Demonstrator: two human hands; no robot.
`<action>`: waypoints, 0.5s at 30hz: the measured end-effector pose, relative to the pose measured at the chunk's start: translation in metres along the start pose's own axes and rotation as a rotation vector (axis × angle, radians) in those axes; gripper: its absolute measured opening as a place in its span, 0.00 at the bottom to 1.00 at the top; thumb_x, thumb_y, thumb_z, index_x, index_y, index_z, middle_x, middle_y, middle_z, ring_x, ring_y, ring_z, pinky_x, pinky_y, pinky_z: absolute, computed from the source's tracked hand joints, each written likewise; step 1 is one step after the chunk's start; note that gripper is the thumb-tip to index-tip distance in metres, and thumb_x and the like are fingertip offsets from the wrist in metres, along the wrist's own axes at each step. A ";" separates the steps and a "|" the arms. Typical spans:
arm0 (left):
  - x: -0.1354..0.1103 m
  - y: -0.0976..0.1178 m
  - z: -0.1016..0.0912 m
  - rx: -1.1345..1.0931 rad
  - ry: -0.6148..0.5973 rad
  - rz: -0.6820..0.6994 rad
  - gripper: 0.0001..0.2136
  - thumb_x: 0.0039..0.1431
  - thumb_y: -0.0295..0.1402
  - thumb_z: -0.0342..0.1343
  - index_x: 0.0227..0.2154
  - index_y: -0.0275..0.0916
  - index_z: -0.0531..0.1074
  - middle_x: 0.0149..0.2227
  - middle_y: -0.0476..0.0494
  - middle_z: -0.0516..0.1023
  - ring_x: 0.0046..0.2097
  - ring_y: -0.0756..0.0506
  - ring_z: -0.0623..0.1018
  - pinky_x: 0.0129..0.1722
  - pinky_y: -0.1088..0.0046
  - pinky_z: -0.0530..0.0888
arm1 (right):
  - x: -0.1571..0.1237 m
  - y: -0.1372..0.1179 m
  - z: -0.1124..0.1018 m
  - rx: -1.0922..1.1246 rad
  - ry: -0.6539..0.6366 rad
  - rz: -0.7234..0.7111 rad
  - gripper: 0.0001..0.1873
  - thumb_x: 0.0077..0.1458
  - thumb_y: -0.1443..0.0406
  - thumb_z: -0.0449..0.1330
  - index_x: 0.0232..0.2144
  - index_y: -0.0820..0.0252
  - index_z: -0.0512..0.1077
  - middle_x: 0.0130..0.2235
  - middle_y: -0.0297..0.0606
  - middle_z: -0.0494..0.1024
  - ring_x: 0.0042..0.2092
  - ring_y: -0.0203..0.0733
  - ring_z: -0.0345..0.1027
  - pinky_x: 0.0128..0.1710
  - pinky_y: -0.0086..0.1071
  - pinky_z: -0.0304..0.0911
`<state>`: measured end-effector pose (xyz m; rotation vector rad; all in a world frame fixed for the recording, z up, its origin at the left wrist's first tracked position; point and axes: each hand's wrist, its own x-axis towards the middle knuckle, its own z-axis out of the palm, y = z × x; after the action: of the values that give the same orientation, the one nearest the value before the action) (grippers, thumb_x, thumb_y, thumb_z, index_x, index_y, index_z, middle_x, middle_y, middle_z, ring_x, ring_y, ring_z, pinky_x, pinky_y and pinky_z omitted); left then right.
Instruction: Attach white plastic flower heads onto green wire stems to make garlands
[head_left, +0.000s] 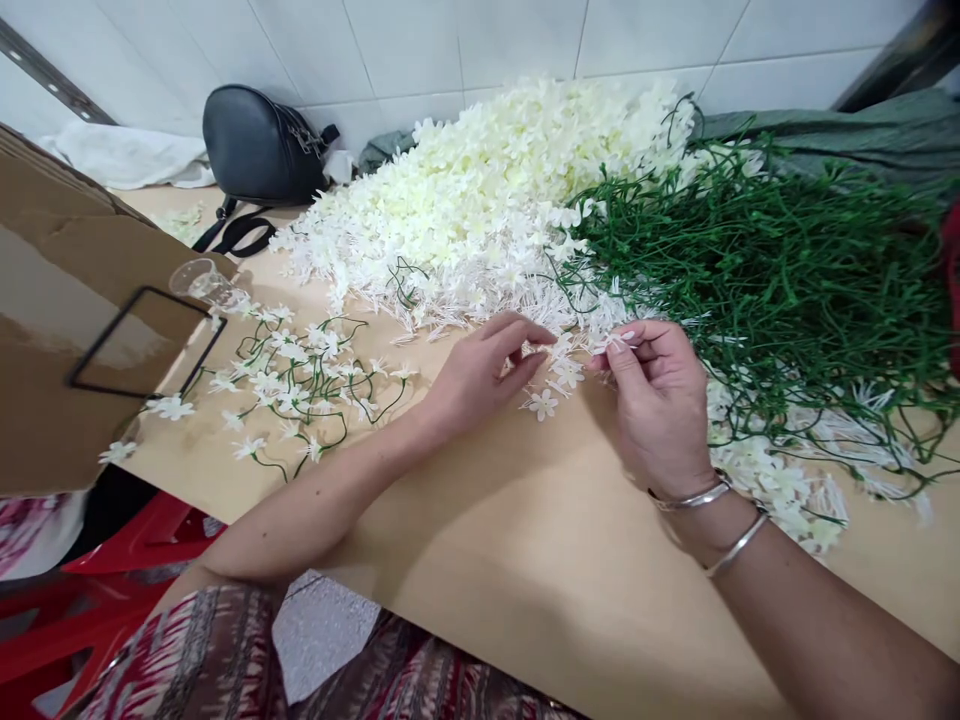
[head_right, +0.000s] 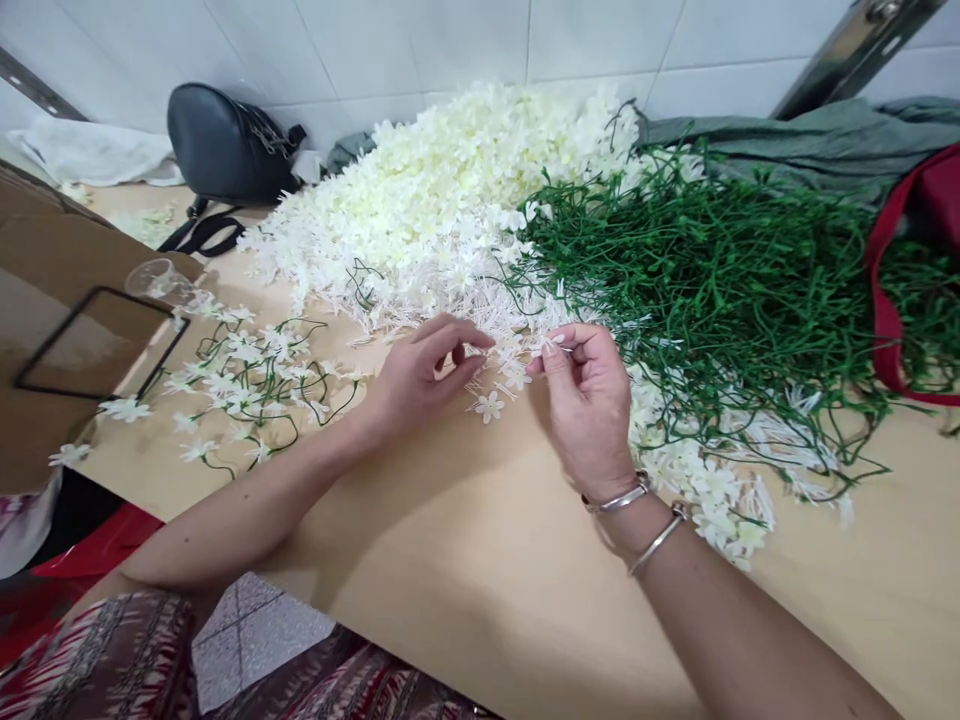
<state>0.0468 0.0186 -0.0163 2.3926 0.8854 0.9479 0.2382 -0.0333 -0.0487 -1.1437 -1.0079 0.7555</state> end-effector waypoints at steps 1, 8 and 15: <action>0.009 -0.005 0.005 0.074 0.009 0.065 0.09 0.73 0.31 0.53 0.49 0.38 0.76 0.48 0.38 0.80 0.44 0.47 0.80 0.42 0.73 0.76 | 0.000 0.000 0.000 -0.003 -0.007 -0.006 0.09 0.63 0.57 0.67 0.39 0.51 0.72 0.34 0.34 0.75 0.34 0.42 0.74 0.38 0.40 0.72; 0.073 -0.036 0.030 0.506 -0.098 0.176 0.07 0.70 0.28 0.56 0.38 0.40 0.79 0.50 0.37 0.81 0.54 0.36 0.77 0.53 0.57 0.72 | 0.001 0.000 0.000 -0.007 -0.024 -0.024 0.09 0.64 0.57 0.65 0.39 0.52 0.70 0.34 0.31 0.75 0.33 0.38 0.74 0.37 0.34 0.72; 0.056 -0.005 -0.017 0.204 0.194 0.123 0.06 0.70 0.36 0.59 0.43 0.49 0.81 0.44 0.47 0.84 0.51 0.42 0.80 0.59 0.56 0.71 | 0.007 0.000 0.003 0.010 -0.019 0.004 0.05 0.62 0.61 0.63 0.38 0.52 0.70 0.32 0.31 0.75 0.33 0.38 0.73 0.35 0.33 0.71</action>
<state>0.0649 0.0630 0.0178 2.5850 0.9541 1.2054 0.2381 -0.0258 -0.0463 -1.1318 -1.0172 0.7748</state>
